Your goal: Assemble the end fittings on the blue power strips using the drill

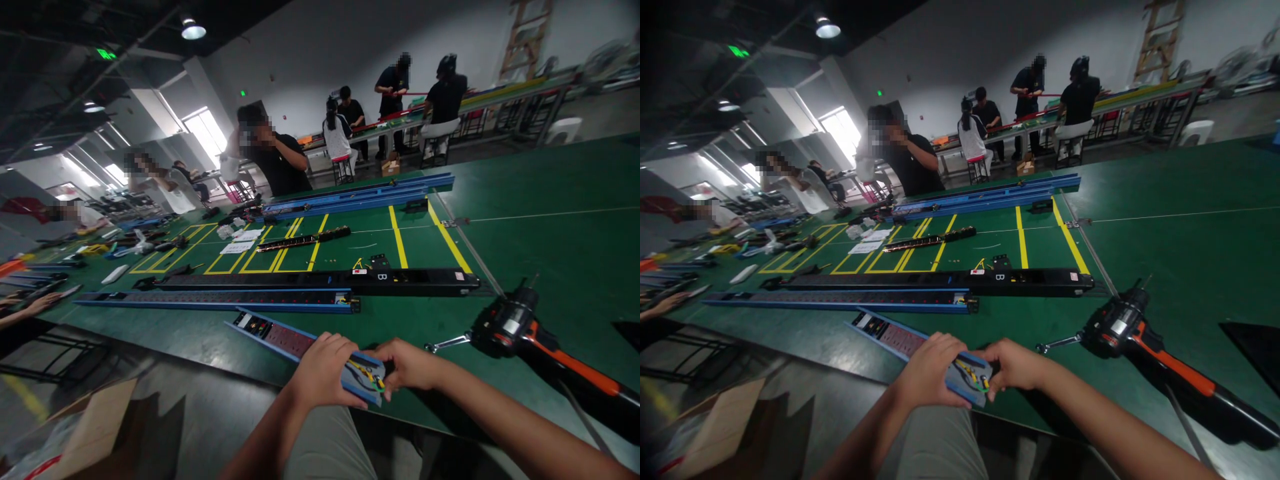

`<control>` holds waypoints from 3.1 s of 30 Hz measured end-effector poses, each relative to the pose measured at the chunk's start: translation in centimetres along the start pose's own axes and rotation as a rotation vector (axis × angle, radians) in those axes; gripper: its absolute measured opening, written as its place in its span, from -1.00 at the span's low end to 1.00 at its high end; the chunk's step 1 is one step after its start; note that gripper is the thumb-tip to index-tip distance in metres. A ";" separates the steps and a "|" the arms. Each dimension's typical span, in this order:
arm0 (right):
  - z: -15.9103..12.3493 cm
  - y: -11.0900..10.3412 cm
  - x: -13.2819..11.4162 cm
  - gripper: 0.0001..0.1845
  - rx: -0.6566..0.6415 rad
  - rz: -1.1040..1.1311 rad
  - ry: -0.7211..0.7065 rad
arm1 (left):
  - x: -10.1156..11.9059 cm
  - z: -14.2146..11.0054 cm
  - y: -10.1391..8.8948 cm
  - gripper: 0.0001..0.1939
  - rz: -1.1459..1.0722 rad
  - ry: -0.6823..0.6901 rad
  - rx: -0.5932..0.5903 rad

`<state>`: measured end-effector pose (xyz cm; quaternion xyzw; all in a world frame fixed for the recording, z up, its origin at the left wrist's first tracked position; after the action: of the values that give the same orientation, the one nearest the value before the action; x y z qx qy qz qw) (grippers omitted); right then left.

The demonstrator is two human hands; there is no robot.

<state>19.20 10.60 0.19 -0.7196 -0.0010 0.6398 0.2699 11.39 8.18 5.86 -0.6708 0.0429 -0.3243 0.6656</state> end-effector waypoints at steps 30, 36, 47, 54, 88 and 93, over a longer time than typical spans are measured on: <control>-9.3 -4.2 2.0 -0.67 0.485 -0.328 0.264 | -0.8 -0.2 3.7 -0.04 0.073 -0.090 -0.013; -7.8 -1.1 3.9 -0.64 0.497 -0.128 0.438 | -2.3 0.1 4.1 -0.02 0.118 -0.151 0.037; -4.7 1.0 5.5 -0.76 0.484 0.006 0.506 | -2.2 0.2 4.1 -0.01 0.127 -0.167 0.049; -4.3 1.3 6.7 -0.77 0.432 0.100 0.571 | -2.2 0.2 4.1 -0.01 0.131 -0.165 0.049; -2.6 2.5 6.8 -0.94 0.127 0.376 0.483 | -1.9 1.1 4.5 -0.15 0.135 -0.173 -0.043; -2.6 2.5 6.9 -0.90 0.108 0.414 0.481 | -1.8 0.9 4.3 -0.16 0.130 -0.174 -0.029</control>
<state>22.00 9.89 -7.04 -0.8198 0.2432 0.4918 0.1642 12.02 9.42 1.36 -0.7018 0.0329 -0.2203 0.6766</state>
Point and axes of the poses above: each hand's wrist, its own z-axis towards the middle knuckle, its own y-axis out of the palm, x = y × z, the point moved 10 cm from there along z, towards the middle knuckle, and after that the axes turned 3 degrees about -z, right-handed, at the moved point
